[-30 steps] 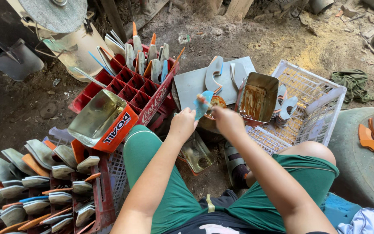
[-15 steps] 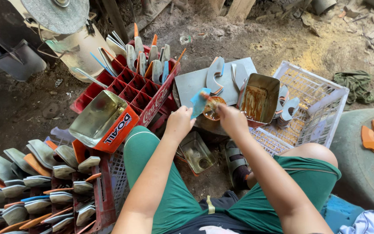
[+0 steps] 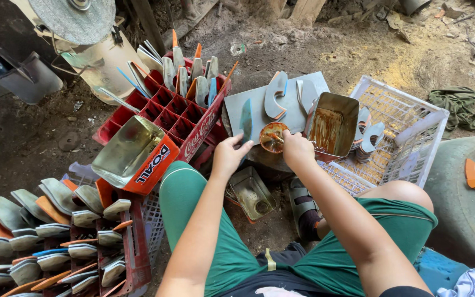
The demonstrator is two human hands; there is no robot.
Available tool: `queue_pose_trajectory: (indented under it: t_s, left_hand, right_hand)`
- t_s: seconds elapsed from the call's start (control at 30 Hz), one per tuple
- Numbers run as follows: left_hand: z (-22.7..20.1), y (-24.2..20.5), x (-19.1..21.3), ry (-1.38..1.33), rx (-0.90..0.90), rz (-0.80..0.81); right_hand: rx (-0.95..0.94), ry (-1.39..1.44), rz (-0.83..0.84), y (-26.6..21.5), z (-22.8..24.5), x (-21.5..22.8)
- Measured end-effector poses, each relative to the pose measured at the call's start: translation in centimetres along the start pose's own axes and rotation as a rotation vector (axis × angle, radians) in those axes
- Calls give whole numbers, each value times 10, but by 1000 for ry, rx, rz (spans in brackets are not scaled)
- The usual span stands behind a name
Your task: The person sits and uses a brush to apply a brown liquid to curved shoe sole pieces. They dip the brush into a small container, coat each piece, and place it into a red crate. The person handles several pieces one at a time, turning them to cover different surfaces.
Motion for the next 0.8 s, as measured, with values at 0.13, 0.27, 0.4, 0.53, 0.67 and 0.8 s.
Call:
queue_pose_trajectory:
  t_s: [0.13,0.27,0.4,0.53,0.67,0.8]
  left_hand:
    - [9,-8,-10,83,-34,-1]
    - [24,-1,-22,243,-110,-18]
    - [59,11,-44,-17,126,38]
    - [83,13,-70,-378,135,25]
    - [96,16,-83,-456,153,78]
    - [100,22,-79,-505,194,61]
  right_hand:
    - [43,-84,31,2,17,-11]
    - [76,-72,10,-4,18,-27]
    - [86,-1,-52,-3,11,-35]
    - [62,263,-176,1,11,-30]
    - [-369,804,262,-3,-3,-47]
    - [-456,1173,318,2,-2,-44]
Point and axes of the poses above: each hand's wrist, its own y-axis towards the middle knuckle, its own x-axis out of the back of the hand, z = x × y, the point moved 4 cm from there along y, towards the middle knuckle, and after that the axes turned 3 degrees about -z, right-handed, at the moved point
